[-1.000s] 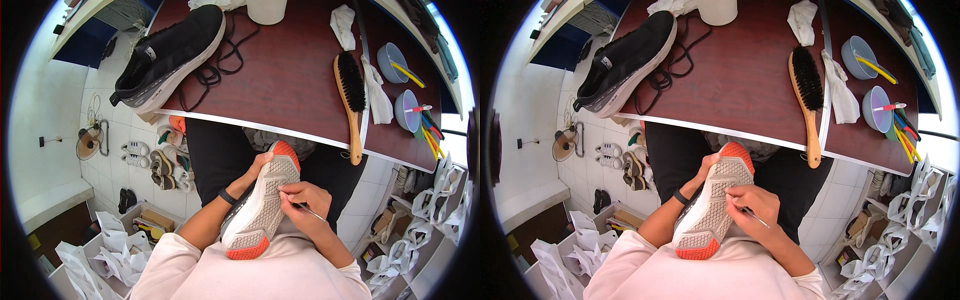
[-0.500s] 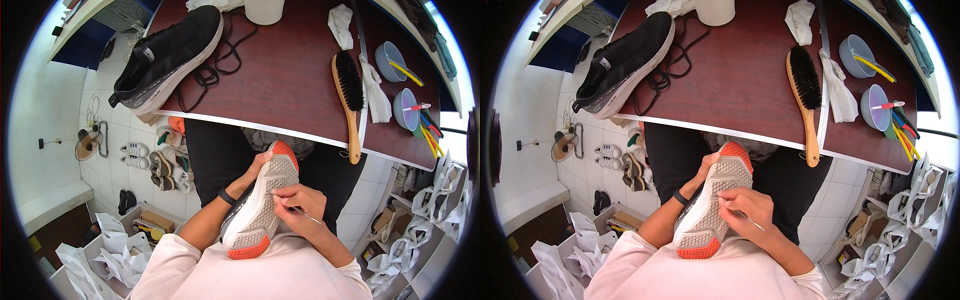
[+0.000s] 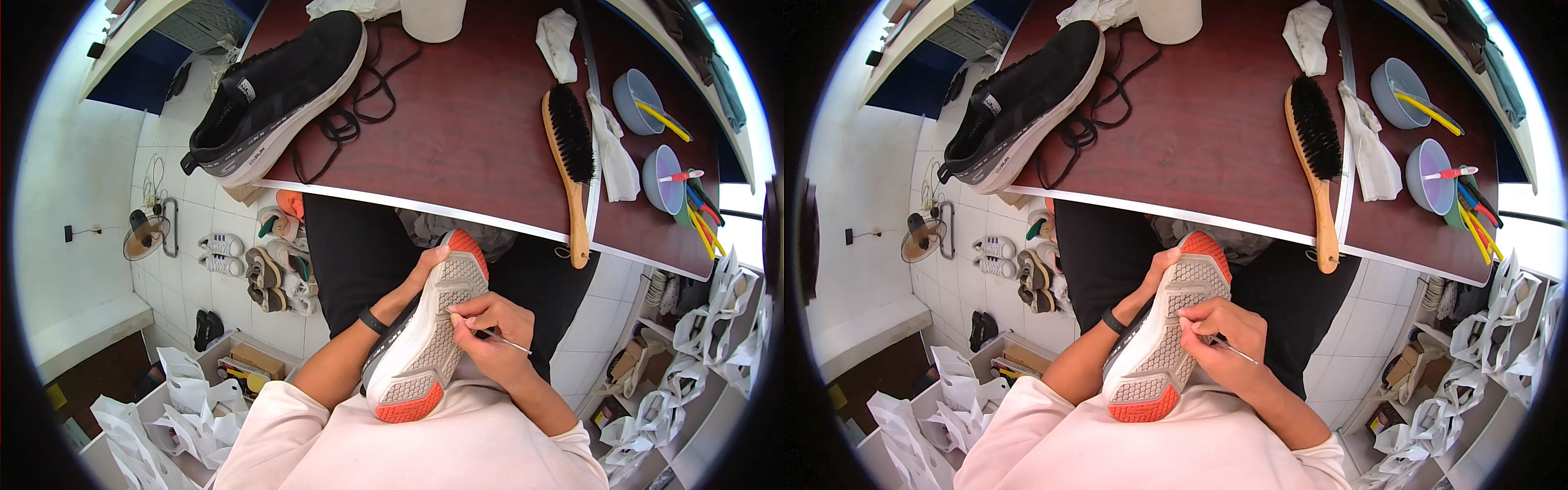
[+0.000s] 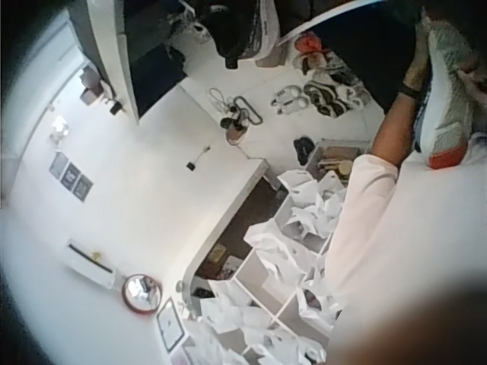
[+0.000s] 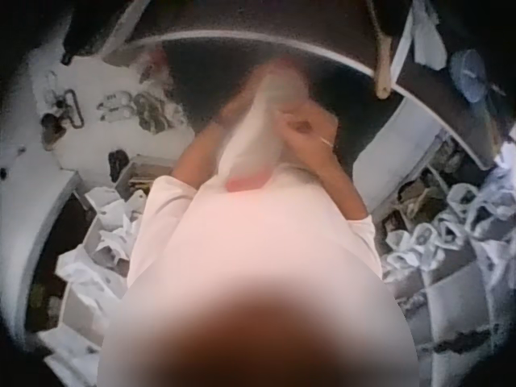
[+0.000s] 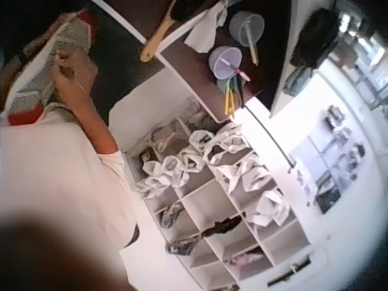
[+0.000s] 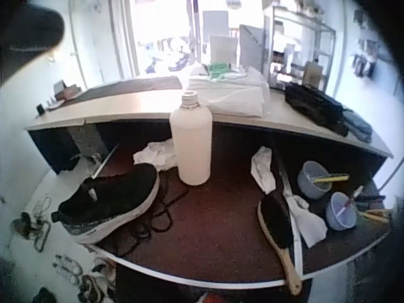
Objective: Repairing the sole of a sneaker using a small tool and a brush at a repair bench.
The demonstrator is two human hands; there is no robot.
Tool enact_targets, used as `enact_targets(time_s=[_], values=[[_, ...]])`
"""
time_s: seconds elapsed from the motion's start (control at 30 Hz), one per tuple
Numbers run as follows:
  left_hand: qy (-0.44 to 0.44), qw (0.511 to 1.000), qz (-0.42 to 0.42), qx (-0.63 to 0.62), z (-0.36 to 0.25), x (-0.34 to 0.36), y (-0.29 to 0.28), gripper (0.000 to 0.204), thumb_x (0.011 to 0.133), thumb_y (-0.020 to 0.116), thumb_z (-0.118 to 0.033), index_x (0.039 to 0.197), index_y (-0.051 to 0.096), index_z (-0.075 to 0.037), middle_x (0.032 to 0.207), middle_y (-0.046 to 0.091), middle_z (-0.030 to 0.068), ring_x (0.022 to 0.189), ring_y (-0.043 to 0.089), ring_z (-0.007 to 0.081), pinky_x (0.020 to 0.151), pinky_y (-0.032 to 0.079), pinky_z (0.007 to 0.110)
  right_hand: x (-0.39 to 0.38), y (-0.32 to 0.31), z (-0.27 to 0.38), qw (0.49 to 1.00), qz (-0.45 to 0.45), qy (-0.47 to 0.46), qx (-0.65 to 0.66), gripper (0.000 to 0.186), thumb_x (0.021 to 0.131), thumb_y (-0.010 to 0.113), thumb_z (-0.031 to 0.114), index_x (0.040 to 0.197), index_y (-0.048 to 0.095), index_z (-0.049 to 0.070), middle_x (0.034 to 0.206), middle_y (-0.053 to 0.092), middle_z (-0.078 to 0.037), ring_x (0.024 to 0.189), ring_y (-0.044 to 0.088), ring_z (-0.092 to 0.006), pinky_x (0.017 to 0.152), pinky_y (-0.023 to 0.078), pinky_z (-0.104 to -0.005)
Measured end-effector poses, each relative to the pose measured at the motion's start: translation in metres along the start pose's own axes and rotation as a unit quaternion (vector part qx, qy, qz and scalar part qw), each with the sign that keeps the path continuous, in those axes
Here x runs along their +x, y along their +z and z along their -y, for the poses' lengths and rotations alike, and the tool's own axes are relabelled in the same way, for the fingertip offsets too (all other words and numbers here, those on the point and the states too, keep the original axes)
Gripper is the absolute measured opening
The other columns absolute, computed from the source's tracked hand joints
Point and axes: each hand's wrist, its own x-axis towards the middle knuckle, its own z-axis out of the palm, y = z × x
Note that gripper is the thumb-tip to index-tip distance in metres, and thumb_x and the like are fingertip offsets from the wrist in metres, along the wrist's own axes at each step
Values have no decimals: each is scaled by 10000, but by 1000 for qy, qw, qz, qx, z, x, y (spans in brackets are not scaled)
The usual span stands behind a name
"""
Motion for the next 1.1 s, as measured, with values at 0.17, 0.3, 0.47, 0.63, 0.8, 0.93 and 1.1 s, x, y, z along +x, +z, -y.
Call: enact_targets(time_s=[0.17,0.3,0.47,0.63,0.8,0.93,1.1], values=[[-7,1000,-4,-26,-2,-3,5,732,854,463,-643,1147,608,13,1032,654,192,936,645,273,810,539,392,2,0,-3,999,30,-42,-6,298,716,758,-94,738,494,42,802,701,-144,678,712,-180,536,549,-247],[-17,1000,-3,9,3,2,-6,825,800,485,-690,1221,573,14,1121,639,224,989,637,319,859,525,430,0,4,-9,990,12,-132,-37,320,703,770,-95,762,499,63,803,702,-143,683,724,-203,527,556,-255],[5,999,-27,-27,6,3,-11,810,803,490,-684,1206,574,13,1106,645,220,983,640,328,845,534,441,-13,18,-14,985,-42,-148,-76,345,736,768,-83,831,473,68,825,705,-155,711,732,-213,561,573,-258],[18,999,-27,-35,5,3,-8,777,814,502,-654,1198,577,18,1096,644,223,965,643,316,834,536,435,-19,18,-14,993,-76,-90,-29,357,768,756,-75,859,442,69,840,711,-156,733,735,-209,572,575,-258],[27,998,2,-59,4,2,-5,752,821,506,-635,1179,592,21,1074,649,217,951,645,296,827,536,420,-11,11,-7,993,-51,-101,-29,314,723,766,-94,805,498,49,871,718,-154,699,727,-214,540,564,-254],[25,998,30,-57,-2,0,1,763,814,509,-641,1184,590,21,1072,650,216,954,646,296,834,534,419,-4,2,0,990,4,-122,-68,330,726,767,-94,828,494,61,873,712,-161,708,730,-212,540,563,-249],[0,1000,19,-14,-1,-2,-1,859,780,520,-686,1258,536,28,1155,617,254,1019,627,352,880,521,464,3,1,4,976,32,-176,-124,318,700,778,-87,811,511,45,880,708,-166,640,702,-223,512,548,-266]])
